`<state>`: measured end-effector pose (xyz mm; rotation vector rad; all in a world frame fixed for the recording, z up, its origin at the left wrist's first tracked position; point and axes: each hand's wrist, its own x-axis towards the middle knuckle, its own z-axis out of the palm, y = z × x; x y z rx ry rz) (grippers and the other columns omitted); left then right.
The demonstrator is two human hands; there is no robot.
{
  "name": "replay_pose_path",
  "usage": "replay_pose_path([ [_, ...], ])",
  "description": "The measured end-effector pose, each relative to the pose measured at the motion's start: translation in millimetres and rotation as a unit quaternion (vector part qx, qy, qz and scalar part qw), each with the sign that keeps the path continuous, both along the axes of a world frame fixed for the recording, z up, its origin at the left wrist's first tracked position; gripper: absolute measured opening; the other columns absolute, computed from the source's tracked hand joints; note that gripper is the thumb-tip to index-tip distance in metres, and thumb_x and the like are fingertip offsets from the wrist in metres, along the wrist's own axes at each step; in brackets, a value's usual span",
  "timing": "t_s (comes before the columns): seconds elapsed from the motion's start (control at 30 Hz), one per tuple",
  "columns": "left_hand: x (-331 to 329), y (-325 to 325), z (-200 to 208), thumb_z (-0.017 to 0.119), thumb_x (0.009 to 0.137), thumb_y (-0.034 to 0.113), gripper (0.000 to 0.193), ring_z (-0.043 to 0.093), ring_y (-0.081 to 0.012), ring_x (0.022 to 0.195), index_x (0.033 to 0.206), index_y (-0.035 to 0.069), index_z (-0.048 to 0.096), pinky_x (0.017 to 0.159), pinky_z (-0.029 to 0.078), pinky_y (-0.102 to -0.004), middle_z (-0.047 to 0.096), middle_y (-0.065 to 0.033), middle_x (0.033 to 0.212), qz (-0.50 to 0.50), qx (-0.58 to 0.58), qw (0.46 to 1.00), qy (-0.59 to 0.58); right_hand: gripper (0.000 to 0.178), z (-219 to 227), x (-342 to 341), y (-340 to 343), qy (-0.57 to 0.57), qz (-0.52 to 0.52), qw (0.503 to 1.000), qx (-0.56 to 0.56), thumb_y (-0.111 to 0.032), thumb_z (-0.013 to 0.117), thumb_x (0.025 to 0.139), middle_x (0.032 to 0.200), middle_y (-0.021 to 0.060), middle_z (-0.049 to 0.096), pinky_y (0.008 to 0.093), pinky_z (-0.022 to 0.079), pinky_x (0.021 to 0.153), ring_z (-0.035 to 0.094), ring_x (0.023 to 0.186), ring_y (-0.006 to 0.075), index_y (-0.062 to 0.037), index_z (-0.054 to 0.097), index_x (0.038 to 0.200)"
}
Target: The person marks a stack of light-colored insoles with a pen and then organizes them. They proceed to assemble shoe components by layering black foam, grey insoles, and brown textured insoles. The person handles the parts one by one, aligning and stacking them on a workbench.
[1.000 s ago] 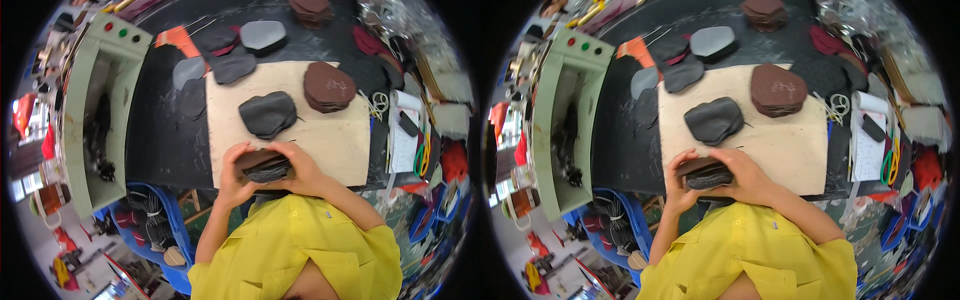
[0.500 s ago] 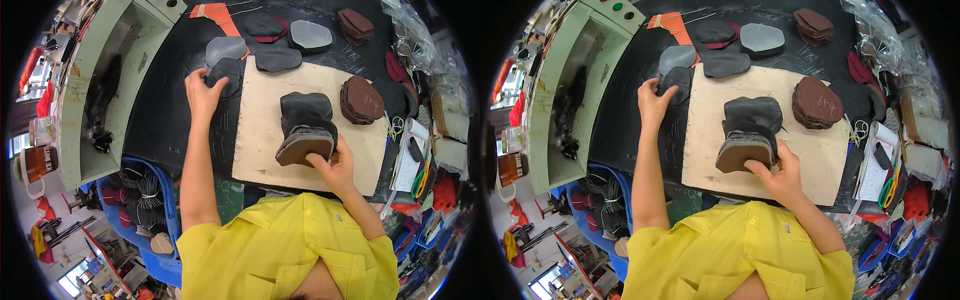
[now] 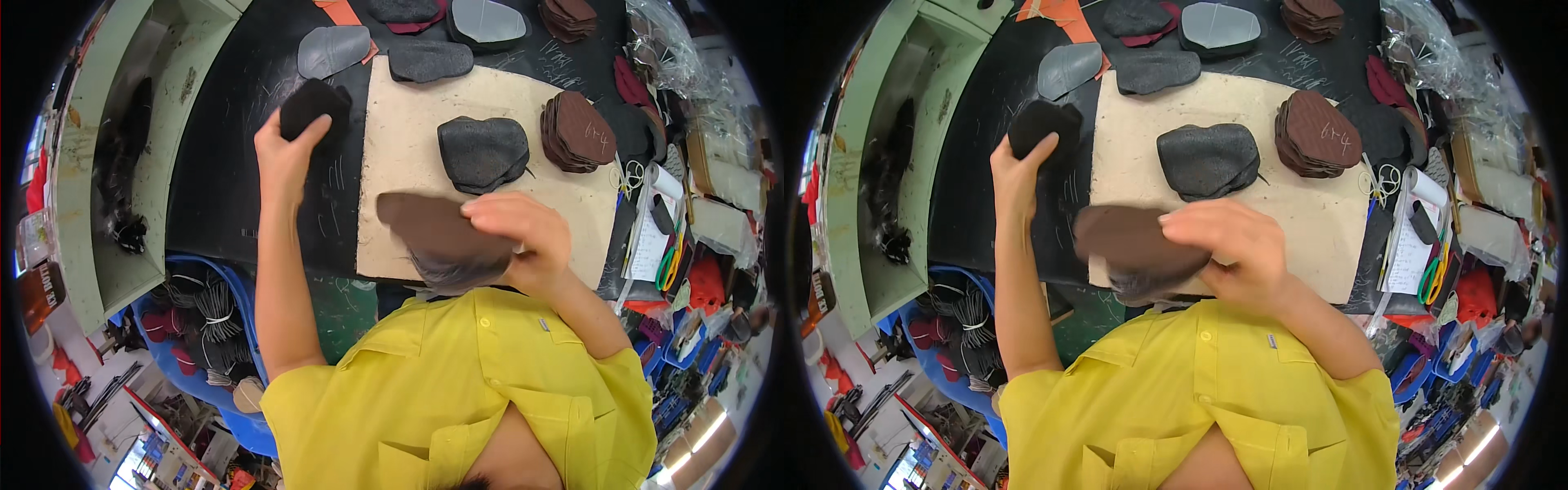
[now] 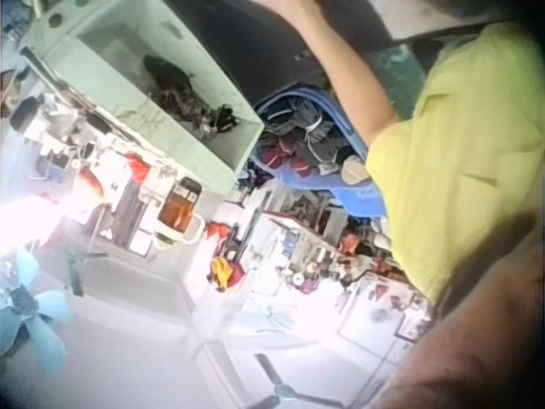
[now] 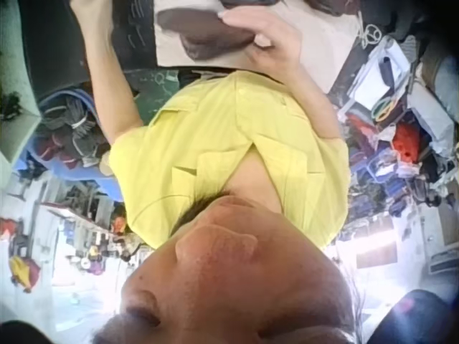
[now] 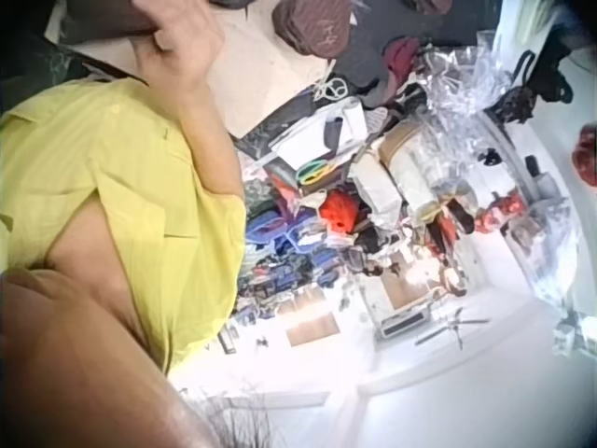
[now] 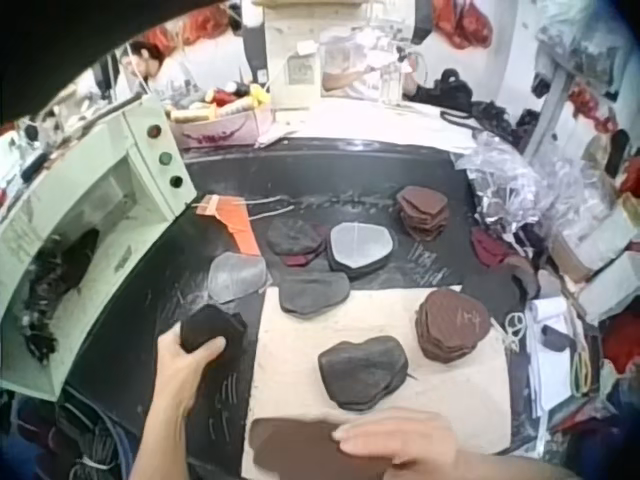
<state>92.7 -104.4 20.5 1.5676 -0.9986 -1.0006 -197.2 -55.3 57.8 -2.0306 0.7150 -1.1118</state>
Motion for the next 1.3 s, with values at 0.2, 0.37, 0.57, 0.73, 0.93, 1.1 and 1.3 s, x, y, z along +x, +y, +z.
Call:
replay_pose_path([
  [0.2,-50,48,28,0.065,0.088,0.005,0.033,0.062,-0.0134,0.098,0.119,-0.003,0.059,0.086,0.050,-0.0278,0.065,-0.0092,0.111,-0.100,-0.043,0.946,0.304,0.039,8,41,-17,-0.173,0.027,0.854,0.490,-0.007,0.074,0.083,0.106,0.0049,0.066,0.0276,0.053,0.079,0.062,0.092,0.0105,0.0026,0.058,0.117],
  [0.37,-49,68,22,0.055,0.098,0.028,0.051,0.054,-0.0233,0.116,0.135,-0.004,0.043,0.099,0.045,-0.0373,0.054,-0.0161,0.128,-0.049,0.046,0.890,0.452,0.032,-13,47,-15,-0.162,-0.069,0.882,0.437,-0.017,0.076,0.082,0.089,0.0055,0.067,0.0276,0.052,0.071,0.060,0.082,0.0083,0.0036,0.062,0.103],
  [0.57,-54,35,41,0.065,0.088,0.000,0.059,0.062,-0.0202,0.101,0.137,-0.010,0.034,0.090,0.050,-0.0325,0.060,-0.0171,0.116,0.004,0.031,0.977,0.209,0.036,6,29,-19,-0.079,-0.061,0.917,0.387,-0.014,0.073,0.085,0.099,0.0069,0.066,0.0252,0.051,0.076,0.061,0.087,0.0104,0.0015,0.060,0.115],
  [0.73,7,-57,37,0.067,0.088,0.011,0.050,0.060,-0.0179,0.105,0.131,-0.005,0.048,0.093,0.046,-0.0314,0.062,-0.0122,0.115,-0.059,-0.010,0.990,0.129,0.031,8,-84,-67,0.119,-0.330,0.927,0.132,-0.020,0.073,0.083,0.099,0.0130,0.068,0.0337,0.052,0.079,0.066,0.091,0.0233,-0.0020,0.067,0.107],
  [0.93,36,-120,-4,0.076,0.080,0.021,0.060,0.060,-0.0240,0.106,0.132,0.001,0.052,0.093,0.046,-0.0334,0.062,-0.0137,0.115,-0.120,0.024,0.945,-0.304,0.044,-5,-133,-87,0.329,-0.337,0.876,0.102,-0.030,0.076,0.078,0.110,0.0140,0.066,0.0363,0.050,0.086,0.063,0.101,0.0290,-0.0024,0.067,0.111],
  [1.1,-48,-73,9,0.072,0.084,0.014,0.029,0.064,-0.0293,0.095,0.110,0.002,0.066,0.087,0.050,-0.0369,0.066,-0.0119,0.106,-0.083,-0.268,0.838,-0.468,0.045,-9,-130,-83,0.361,-0.367,0.856,0.037,-0.031,0.078,0.075,0.102,0.0130,0.068,0.0371,0.050,0.084,0.063,0.097,0.0307,-0.0026,0.067,0.108],
  [1.3,-142,13,5,0.078,0.072,0.007,0.048,0.055,-0.0371,0.121,0.116,-0.002,0.063,0.099,0.045,-0.0460,0.062,-0.0181,0.123,-0.361,-0.228,0.819,-0.384,0.041,-6,-130,-84,0.373,-0.371,0.848,-0.056,-0.022,0.082,0.071,0.093,0.0099,0.066,0.0354,0.049,0.077,0.063,0.087,0.0273,-0.0037,0.068,0.105],
])
